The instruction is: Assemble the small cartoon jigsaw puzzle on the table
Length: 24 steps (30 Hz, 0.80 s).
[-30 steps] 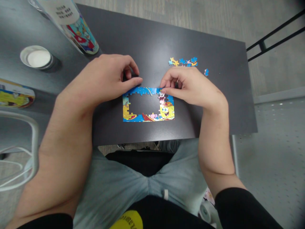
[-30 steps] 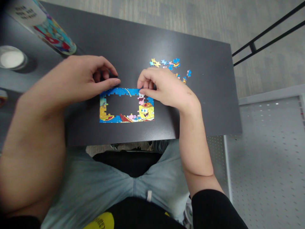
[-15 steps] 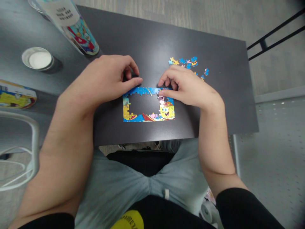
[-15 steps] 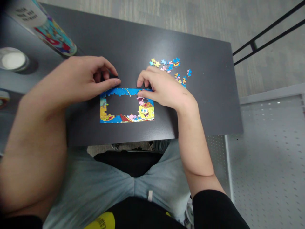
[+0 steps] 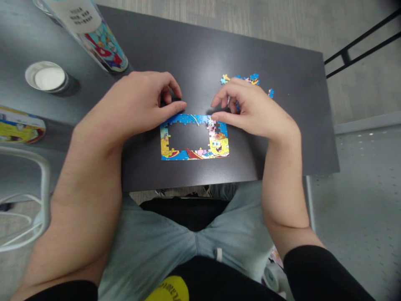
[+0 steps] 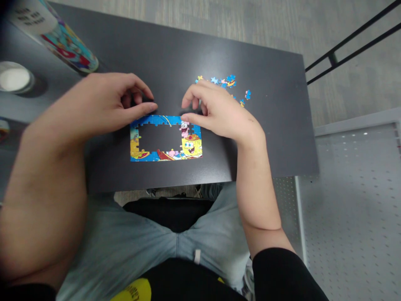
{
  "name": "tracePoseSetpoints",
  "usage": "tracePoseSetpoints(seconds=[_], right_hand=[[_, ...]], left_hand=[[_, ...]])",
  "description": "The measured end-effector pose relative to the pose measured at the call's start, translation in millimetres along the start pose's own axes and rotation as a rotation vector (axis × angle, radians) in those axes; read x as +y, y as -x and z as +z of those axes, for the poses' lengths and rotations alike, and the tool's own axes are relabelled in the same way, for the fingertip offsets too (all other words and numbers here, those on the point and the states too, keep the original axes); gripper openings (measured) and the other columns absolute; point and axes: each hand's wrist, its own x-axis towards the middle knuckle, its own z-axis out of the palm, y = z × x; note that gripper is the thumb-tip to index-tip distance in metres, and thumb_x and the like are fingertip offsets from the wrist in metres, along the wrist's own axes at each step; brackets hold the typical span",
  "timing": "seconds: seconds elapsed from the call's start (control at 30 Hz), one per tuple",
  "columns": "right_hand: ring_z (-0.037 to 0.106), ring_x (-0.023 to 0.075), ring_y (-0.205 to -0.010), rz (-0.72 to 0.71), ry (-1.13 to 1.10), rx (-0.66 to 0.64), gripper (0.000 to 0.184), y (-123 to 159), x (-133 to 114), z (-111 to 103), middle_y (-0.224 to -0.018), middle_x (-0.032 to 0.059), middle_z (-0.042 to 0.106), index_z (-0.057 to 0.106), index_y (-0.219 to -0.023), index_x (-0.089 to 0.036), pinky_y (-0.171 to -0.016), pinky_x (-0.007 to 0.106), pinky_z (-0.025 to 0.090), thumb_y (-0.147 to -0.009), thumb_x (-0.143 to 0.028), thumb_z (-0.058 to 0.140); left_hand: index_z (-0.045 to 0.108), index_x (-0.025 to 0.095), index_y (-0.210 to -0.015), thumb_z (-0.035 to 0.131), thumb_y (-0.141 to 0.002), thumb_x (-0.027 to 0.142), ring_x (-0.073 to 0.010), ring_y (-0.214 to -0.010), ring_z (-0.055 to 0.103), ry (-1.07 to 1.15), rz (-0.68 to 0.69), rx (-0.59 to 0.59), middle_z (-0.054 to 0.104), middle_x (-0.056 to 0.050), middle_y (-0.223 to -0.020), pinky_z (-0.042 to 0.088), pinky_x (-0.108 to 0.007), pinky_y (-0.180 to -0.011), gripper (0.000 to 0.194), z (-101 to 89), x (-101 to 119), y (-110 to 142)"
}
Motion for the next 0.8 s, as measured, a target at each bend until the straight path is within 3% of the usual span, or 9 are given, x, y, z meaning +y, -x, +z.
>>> tracePoseSetpoints(seconds=[0.1,0.2,0.4,0.47,0.53,0.7,0.8], right_hand=[[0.067,0.0325,-0.100,0.040,-0.007,0.122,0.035,6,1,-12,-0.118,0.0092,0.080,0.088,-0.115,-0.033,-0.097,0.051,0.061,-0.110,-0.065,0.101],[0.067,0.0327,-0.100,0.032,0.016,0.158,0.041,11,2,-20,-0.121,0.0095,0.081,0.086,-0.117,-0.034,-0.097,0.052,0.062,-0.106,-0.070,0.103],[0.069,0.0351,-0.111,-0.018,0.055,-0.035,0.036,1,-7,1,-0.129,0.0101,0.080,0.084,-0.123,-0.031,-0.105,0.056,0.065,-0.097,-0.043,0.106],[0.069,0.0354,-0.111,-0.014,0.056,-0.069,0.036,-2,-12,4,-0.131,0.0094,0.080,0.085,-0.122,-0.033,-0.104,0.056,0.066,-0.096,-0.043,0.107],[0.069,0.0349,-0.110,-0.028,0.045,-0.016,0.033,-2,-12,0,-0.131,0.0088,0.079,0.085,-0.123,-0.034,-0.102,0.055,0.066,-0.101,-0.048,0.106],[0.068,0.0279,-0.095,0.031,0.126,0.282,0.020,10,10,-27,-0.123,0.0095,0.080,0.085,-0.120,-0.029,-0.096,0.050,0.063,-0.116,-0.047,0.094],[0.069,0.0275,-0.093,0.129,0.207,0.323,0.013,17,29,-38,-0.117,0.0087,0.081,0.087,-0.118,-0.028,-0.096,0.049,0.064,-0.114,-0.038,0.095]], left_hand=[[0.087,0.028,-0.140,0.065,-0.111,0.070,-0.0324,-0.101,0.073,0.001,0.022,0.031,0.086,-0.010,-0.120,0.050,-0.046,-0.091,0.056,3.6,-4,-2],[0.085,0.027,-0.135,0.068,-0.112,0.068,-0.0311,-0.097,0.073,0.009,0.036,0.045,0.085,-0.011,-0.119,0.050,-0.046,-0.093,0.050,5.6,-6,-3],[0.085,0.022,-0.140,0.068,-0.113,0.062,-0.0339,-0.107,0.078,-0.019,0.014,0.024,0.084,-0.012,-0.122,0.055,-0.048,-0.106,0.051,1.9,-2,-2],[0.085,0.020,-0.143,0.067,-0.114,0.062,-0.0326,-0.109,0.077,-0.030,-0.002,0.015,0.085,-0.011,-0.124,0.057,-0.047,-0.108,0.054,0.8,0,-2],[0.085,0.022,-0.147,0.065,-0.115,0.064,-0.0307,-0.112,0.076,-0.038,-0.024,0.001,0.086,-0.008,-0.124,0.057,-0.044,-0.107,0.056,0.4,1,-2],[0.086,0.024,-0.148,0.067,-0.116,0.060,-0.0283,-0.110,0.075,-0.043,-0.035,-0.011,0.088,-0.005,-0.120,0.057,-0.041,-0.099,0.052,0.5,-2,-3],[0.088,0.027,-0.142,0.070,-0.114,0.061,-0.0316,-0.105,0.078,-0.045,-0.022,-0.001,0.088,-0.008,-0.116,0.058,-0.044,-0.094,0.047,0.3,-6,-5]])
